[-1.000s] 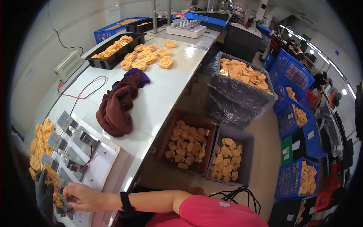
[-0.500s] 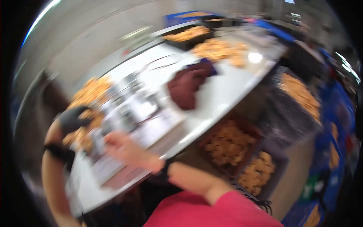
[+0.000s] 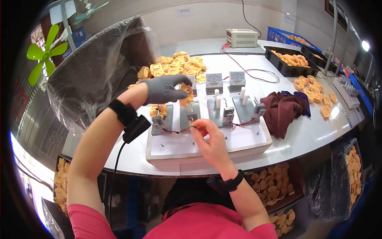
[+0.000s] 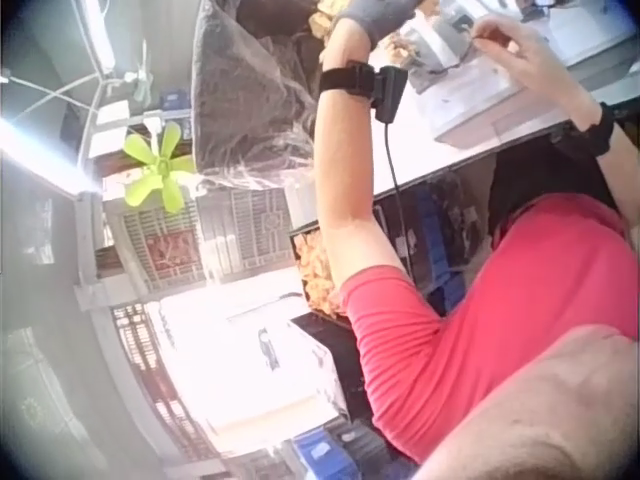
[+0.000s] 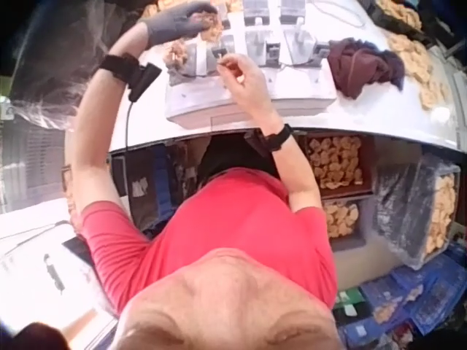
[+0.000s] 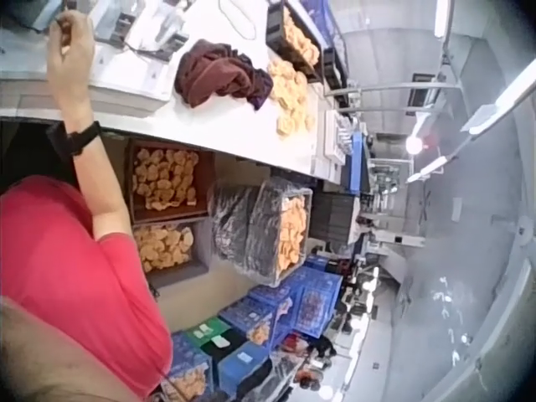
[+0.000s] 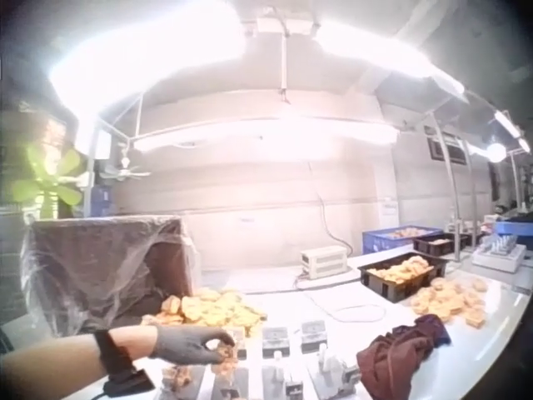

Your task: Checking and assembling plastic toy car parts on a testing jig before sorting them into bins.

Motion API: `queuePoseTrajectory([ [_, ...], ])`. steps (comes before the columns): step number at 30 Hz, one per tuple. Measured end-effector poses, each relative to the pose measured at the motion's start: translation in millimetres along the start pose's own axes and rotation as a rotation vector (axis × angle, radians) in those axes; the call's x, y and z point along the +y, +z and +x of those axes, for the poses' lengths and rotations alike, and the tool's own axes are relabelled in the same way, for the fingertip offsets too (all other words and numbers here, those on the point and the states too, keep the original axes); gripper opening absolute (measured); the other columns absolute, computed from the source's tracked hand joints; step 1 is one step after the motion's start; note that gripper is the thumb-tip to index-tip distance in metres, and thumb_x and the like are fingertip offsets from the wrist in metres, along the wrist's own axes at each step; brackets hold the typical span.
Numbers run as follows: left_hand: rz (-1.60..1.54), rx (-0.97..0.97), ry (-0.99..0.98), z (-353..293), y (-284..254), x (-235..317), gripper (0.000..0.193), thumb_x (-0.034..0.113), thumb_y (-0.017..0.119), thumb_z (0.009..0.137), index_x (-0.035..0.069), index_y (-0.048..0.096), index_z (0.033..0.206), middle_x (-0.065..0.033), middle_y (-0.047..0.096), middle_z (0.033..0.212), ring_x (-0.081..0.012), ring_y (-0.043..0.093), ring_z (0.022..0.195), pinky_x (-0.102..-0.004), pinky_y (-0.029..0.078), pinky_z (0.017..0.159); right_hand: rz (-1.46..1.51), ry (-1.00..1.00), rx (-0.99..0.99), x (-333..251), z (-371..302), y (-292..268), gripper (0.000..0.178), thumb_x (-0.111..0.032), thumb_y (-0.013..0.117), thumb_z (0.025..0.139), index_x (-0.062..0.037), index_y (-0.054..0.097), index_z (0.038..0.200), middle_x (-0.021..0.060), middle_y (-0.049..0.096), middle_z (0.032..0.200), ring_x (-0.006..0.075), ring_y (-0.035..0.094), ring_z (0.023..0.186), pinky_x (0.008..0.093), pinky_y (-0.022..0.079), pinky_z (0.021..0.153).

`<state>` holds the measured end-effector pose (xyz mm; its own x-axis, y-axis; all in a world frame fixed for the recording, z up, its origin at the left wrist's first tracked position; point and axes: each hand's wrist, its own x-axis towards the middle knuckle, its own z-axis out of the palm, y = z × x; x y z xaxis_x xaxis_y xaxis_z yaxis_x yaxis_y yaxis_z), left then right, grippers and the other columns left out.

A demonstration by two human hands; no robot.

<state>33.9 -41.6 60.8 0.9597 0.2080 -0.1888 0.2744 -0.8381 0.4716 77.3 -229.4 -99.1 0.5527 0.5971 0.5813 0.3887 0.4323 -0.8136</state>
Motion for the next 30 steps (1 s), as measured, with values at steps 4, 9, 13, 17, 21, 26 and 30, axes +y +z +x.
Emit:
queuePoseTrajectory([
  [4, -0.253, 0.031, -0.1, 19, -2, 2, 0.047, 0.024, 0.061, 0.085, 0.003, 0.052, 0.126, -0.011, 0.058, 0.105, -0.0168, 0.062, 0.091, -0.0286, 0.055, 0.079, -0.01, 0.019, 0.016, 0, -1, -1, 0.013, -0.007, 0.062, 0.091, -0.0036, 0.06, 0.103, 0.0048, 0.058, 0.088, 0.011, 0.053, 0.068, 0.0244, 0.045, 0.06],
  [9, -0.362, 0.074, -0.183, 28, -1, -6, 0.043, 0.024, 0.062, 0.086, 0.002, 0.053, 0.122, -0.0112, 0.059, 0.105, -0.0167, 0.062, 0.091, -0.0297, 0.056, 0.079, -0.025, 0.007, 0.023, 2, -1, -3, 0.013, -0.007, 0.062, 0.091, -0.0039, 0.059, 0.103, 0.0045, 0.057, 0.088, 0.011, 0.053, 0.067, 0.0241, 0.044, 0.059],
  [13, -0.374, 0.099, -0.104, 21, 2, -12, 0.042, 0.025, 0.062, 0.088, 0.001, 0.053, 0.121, -0.0105, 0.059, 0.104, -0.016, 0.062, 0.09, -0.0285, 0.056, 0.077, -0.002, 0.033, 0.02, -3, -1, -3, 0.013, -0.007, 0.062, 0.091, -0.0039, 0.059, 0.104, 0.0052, 0.057, 0.088, 0.0125, 0.052, 0.068, 0.025, 0.044, 0.06],
  [17, -0.233, 0.067, -0.137, 4, 11, -2, 0.038, 0.029, 0.065, 0.089, 0.004, 0.058, 0.115, -0.0087, 0.061, 0.106, -0.0139, 0.062, 0.091, -0.0275, 0.054, 0.078, -0.003, 0.001, 0.013, 3, 0, -7, 0.014, -0.008, 0.062, 0.091, -0.0043, 0.059, 0.104, 0.0055, 0.057, 0.088, 0.0135, 0.052, 0.069, 0.0259, 0.044, 0.06],
  [21, 0.024, 0.107, -0.021, 3, 15, -7, 0.044, 0.032, 0.064, 0.089, 0.009, 0.058, 0.126, -0.0092, 0.065, 0.106, -0.0156, 0.063, 0.089, -0.028, 0.052, 0.077, 0.007, 0.059, 0.001, -1, -1, -6, 0.014, -0.008, 0.062, 0.091, -0.0043, 0.059, 0.104, 0.0053, 0.057, 0.088, 0.0127, 0.052, 0.068, 0.0255, 0.044, 0.059],
  [26, 0.471, -0.08, -0.008, 2, 25, 13, 0.049, 0.035, 0.056, 0.091, 0.017, 0.052, 0.136, -0.0172, 0.065, 0.112, -0.028, 0.066, 0.087, -0.037, 0.051, 0.076, -0.031, 0.088, 0.021, -8, -2, -1, 0.013, -0.005, 0.061, 0.092, -0.0024, 0.06, 0.105, 0.0013, 0.061, 0.088, 0.0079, 0.055, 0.072, 0.0228, 0.045, 0.067],
  [30, 0.442, -0.126, -0.012, -4, 21, -5, 0.056, 0.031, 0.056, 0.091, 0.016, 0.044, 0.143, -0.0179, 0.065, 0.111, -0.0244, 0.065, 0.089, -0.035, 0.05, 0.08, -0.166, 0.05, 0.072, -8, -3, 5, 0.021, -0.007, 0.064, 0.089, -0.0043, 0.059, 0.11, 0.0062, 0.059, 0.096, 0.0112, 0.058, 0.075, 0.0256, 0.047, 0.064],
])
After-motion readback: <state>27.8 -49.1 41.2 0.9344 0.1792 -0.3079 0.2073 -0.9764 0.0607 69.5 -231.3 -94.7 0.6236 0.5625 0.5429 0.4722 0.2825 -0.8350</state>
